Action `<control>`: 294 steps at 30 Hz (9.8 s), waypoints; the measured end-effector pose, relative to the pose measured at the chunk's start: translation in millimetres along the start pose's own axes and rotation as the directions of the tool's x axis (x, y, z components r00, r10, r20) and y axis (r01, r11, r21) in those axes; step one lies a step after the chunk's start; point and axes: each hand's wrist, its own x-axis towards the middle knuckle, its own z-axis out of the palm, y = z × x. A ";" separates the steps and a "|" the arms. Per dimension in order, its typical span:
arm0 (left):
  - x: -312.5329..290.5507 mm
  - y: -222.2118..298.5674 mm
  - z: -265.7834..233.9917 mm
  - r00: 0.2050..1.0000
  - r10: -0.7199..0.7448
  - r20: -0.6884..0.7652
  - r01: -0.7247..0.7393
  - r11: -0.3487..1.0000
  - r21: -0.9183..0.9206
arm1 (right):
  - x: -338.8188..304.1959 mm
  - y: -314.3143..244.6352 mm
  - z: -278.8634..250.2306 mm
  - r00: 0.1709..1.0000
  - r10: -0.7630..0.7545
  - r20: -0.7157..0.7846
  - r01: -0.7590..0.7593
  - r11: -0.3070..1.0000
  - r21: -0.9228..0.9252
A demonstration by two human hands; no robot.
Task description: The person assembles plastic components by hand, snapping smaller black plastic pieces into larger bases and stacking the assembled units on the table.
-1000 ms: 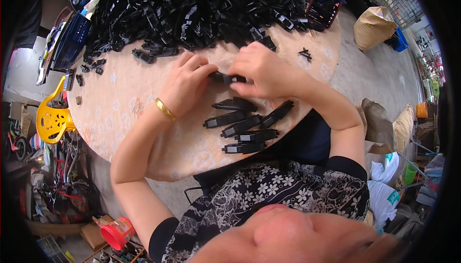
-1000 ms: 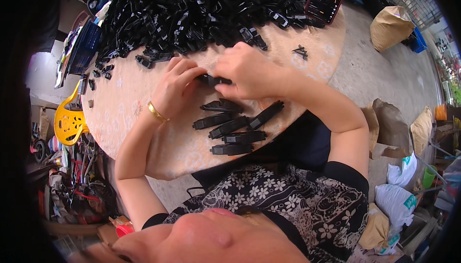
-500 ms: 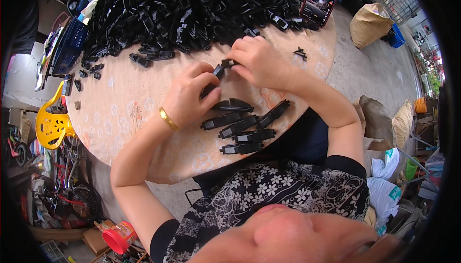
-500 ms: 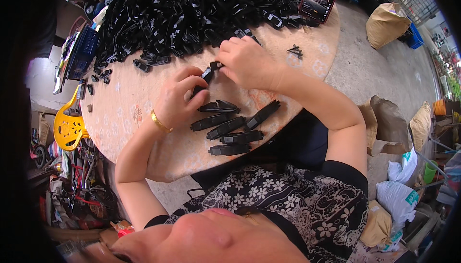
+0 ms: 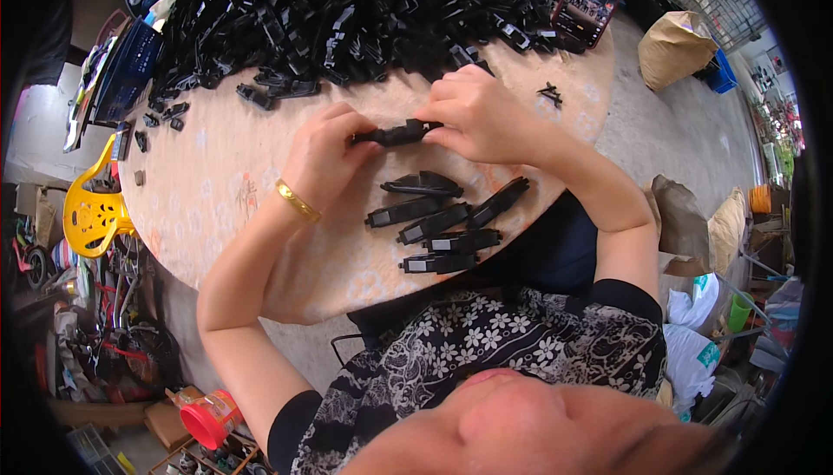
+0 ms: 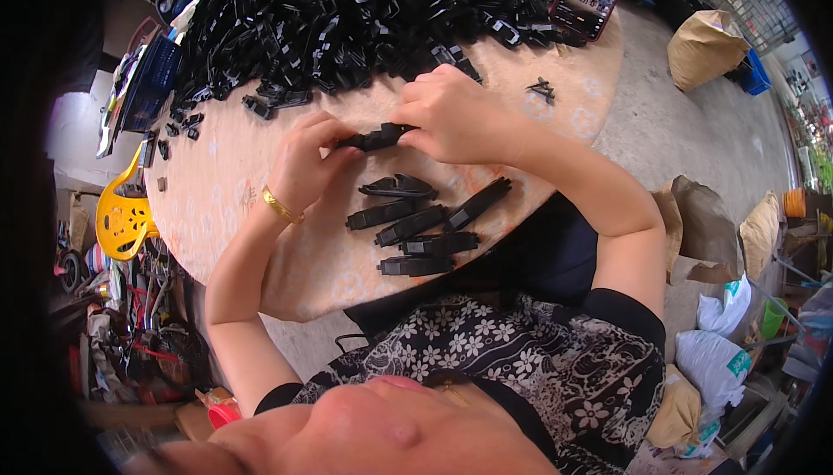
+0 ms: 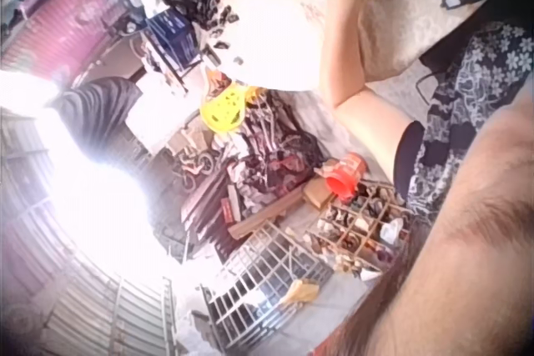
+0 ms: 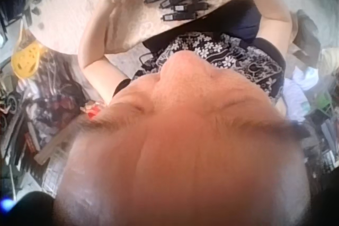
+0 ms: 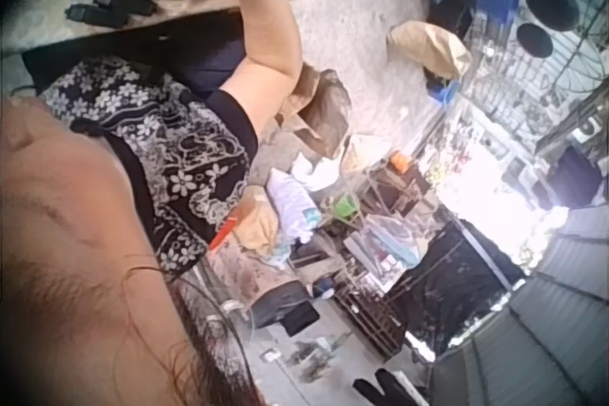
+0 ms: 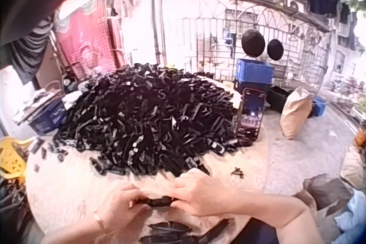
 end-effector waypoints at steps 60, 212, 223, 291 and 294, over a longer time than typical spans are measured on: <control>5.7 -3.7 1.0 0.958 0.216 -0.187 -0.106 0.877 0.468 | -18.1 9.4 -12.3 0.975 0.216 0.045 -0.217 0.975 0.036; 13.1 -9.6 18.6 0.991 0.107 -0.077 -0.115 0.988 -0.104 | -2.3 4.9 11.0 0.985 0.172 -0.024 -0.171 0.985 0.030; 12.6 -7.4 17.9 0.994 0.098 -0.057 -0.104 0.987 -0.119 | -4.3 -3.7 9.5 0.970 0.239 -0.036 -0.230 0.959 0.166; 10.2 -5.8 7.3 0.973 0.123 -0.196 -0.135 0.990 -0.049 | -7.5 71.0 -15.8 0.916 0.294 -0.271 -0.352 0.915 -0.196; 8.5 0.2 7.0 0.984 0.130 -0.119 -0.133 0.991 -0.016 | -2.3 36.5 -28.9 0.913 0.359 -0.197 -0.340 0.932 0.121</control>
